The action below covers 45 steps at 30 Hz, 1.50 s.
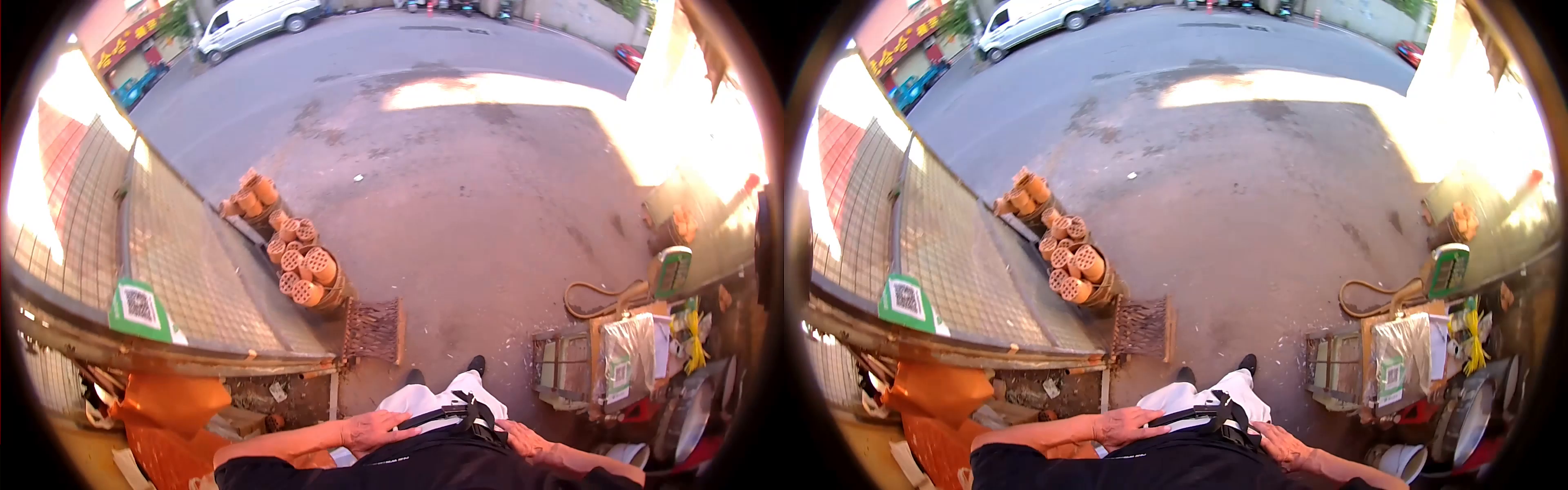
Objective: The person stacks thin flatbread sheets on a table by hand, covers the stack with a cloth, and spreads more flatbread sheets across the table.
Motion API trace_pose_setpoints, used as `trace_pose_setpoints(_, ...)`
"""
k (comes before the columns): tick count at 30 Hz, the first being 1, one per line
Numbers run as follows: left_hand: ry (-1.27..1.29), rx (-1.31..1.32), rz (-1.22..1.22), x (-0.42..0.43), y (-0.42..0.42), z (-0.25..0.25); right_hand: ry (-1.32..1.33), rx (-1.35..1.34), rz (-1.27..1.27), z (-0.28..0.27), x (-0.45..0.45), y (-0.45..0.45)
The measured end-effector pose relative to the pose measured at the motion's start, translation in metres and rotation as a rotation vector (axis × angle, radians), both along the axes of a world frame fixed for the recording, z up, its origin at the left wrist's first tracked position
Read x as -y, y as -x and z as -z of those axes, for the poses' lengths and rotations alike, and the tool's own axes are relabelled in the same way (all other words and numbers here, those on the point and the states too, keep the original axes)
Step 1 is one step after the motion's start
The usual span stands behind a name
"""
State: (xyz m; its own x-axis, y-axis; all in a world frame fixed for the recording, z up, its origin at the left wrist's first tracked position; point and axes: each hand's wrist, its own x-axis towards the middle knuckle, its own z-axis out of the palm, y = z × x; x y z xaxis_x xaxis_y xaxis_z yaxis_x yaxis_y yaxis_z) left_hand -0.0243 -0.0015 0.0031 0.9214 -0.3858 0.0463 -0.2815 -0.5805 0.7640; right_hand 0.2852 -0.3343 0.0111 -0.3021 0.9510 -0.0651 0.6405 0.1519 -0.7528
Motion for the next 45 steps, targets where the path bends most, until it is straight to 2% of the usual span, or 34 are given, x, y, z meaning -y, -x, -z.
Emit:
trace_pose_setpoints(5, 0.068, 0.004, -0.004, 0.0, -0.004, -0.004, 0.129, -0.075, 0.057, 0.0, 0.0, 0.003)
trace_pose_setpoints(12, 0.014, -0.136, 0.014, -0.006, -0.015, -0.007, -0.059, -0.055, 0.049, 0.0, 0.003, 0.006)
trace_pose_setpoints(15, 0.01, -0.18, 0.005, -0.009, -0.025, -0.01, -0.022, -0.064, 0.075, -0.001, 0.004, 0.007)
trace_pose_setpoints(21, 0.024, -0.327, -0.024, -0.01, -0.036, -0.017, -0.141, -0.099, 0.101, 0.012, 0.009, 0.006)
trace_pose_setpoints(24, 0.035, -0.421, -0.038, -0.007, -0.042, -0.023, -0.027, -0.034, 0.067, 0.004, 0.006, 0.004)
trace_pose_setpoints(30, 0.044, -0.565, -0.064, -0.004, -0.052, -0.034, -0.107, -0.053, 0.088, 0.012, 0.012, 0.003)
trace_pose_setpoints(33, 0.045, -0.612, -0.076, -0.003, -0.056, -0.038, -0.021, -0.013, 0.061, 0.01, 0.011, 0.002)
trace_pose_setpoints(39, 0.042, -0.681, -0.089, -0.003, -0.058, -0.043, -0.094, -0.108, 0.086, 0.0, 0.008, 0.002)
trace_pose_setpoints(45, 0.037, -0.728, -0.087, -0.001, -0.06, -0.046, -0.089, -0.039, 0.064, 0.004, 0.011, 0.003)
